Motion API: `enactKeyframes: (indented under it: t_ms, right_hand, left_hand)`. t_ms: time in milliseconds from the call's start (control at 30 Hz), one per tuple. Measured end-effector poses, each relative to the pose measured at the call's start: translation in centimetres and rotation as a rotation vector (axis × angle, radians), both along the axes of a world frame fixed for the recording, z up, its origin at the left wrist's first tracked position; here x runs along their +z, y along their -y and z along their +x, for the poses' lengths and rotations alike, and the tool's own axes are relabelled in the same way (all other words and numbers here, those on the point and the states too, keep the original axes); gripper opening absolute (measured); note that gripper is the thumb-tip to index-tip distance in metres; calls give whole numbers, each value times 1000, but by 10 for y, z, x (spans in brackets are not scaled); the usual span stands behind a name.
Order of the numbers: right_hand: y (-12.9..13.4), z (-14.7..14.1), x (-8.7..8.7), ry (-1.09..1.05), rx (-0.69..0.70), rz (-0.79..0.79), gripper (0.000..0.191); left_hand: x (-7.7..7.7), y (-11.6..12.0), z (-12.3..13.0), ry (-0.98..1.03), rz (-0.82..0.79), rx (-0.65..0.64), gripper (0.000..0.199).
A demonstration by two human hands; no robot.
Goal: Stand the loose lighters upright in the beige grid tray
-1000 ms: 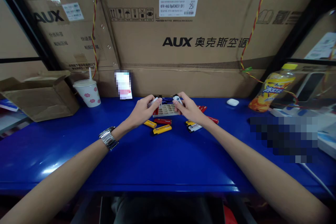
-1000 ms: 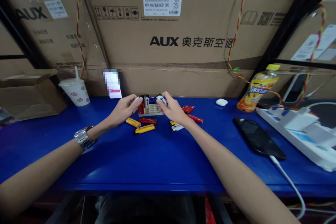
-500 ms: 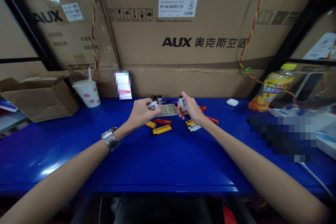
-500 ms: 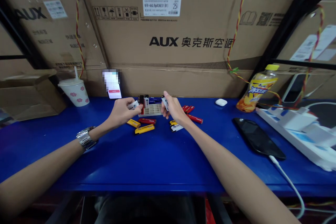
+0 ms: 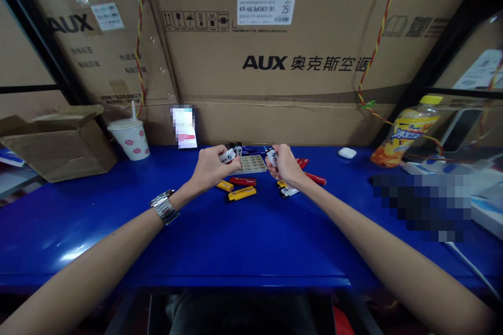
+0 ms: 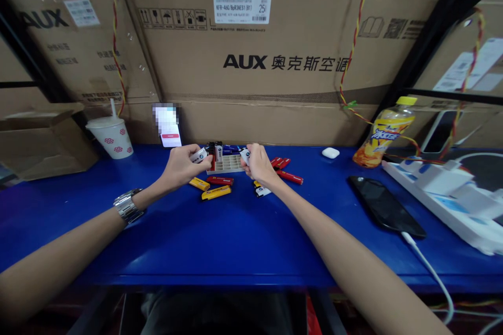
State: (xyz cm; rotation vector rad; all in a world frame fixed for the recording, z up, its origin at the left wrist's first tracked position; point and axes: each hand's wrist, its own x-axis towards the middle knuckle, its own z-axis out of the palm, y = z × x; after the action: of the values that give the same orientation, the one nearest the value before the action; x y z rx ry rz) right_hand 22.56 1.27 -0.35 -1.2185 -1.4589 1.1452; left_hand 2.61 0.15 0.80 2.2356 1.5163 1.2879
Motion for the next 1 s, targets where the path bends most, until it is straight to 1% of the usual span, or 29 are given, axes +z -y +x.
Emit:
enactKeyframes:
  t_ms: [100, 233, 333, 400, 467, 567, 667, 733, 767, 800, 900, 1000]
  right_hand:
    - [2, -3, 0, 2, 6, 27, 43]
    - [3, -6, 0, -3, -8, -22, 45]
    - [0, -6, -1, -20, -5, -49, 48]
    - [-2, -5, -3, -20, 5, -23, 50]
    - [-4, -4, -7, 4, 14, 48, 44]
    - [-7, -3, -12, 76, 41, 203, 34]
    - [-13, -3, -13, 235, 87, 434, 32]
    - [-18, -4, -13, 370, 84, 593, 31]
    - [-21, -6, -13, 409, 83, 637, 31]
    - [-24, -7, -13, 420, 83, 653, 32]
    - [-33, -14, -16, 366, 86, 621, 36]
    - [-39, -20, -22, 362, 104, 611, 32]
  left_hand:
    - [0, 0, 0, 0, 4, 6, 32]
    - [2, 1, 1, -2, -3, 13, 32]
    - [2, 2, 1, 34, 15, 24, 32]
    - [2, 2, 1, 74, 36, 25, 30]
    - [2, 2, 1, 99, 50, 28, 28]
    - [2, 0, 0, 90, 44, 43, 29]
    - [3, -1, 0, 72, 36, 46, 26]
    - [3, -1, 0, 68, 39, 48, 26]
    - [3, -1, 0, 64, 41, 48, 26]
    - [3, -1, 0, 61, 44, 49, 25]
    - [1, -1, 0, 41, 39, 42, 25]
    - [-1, -1, -1, 25, 36, 28, 26]
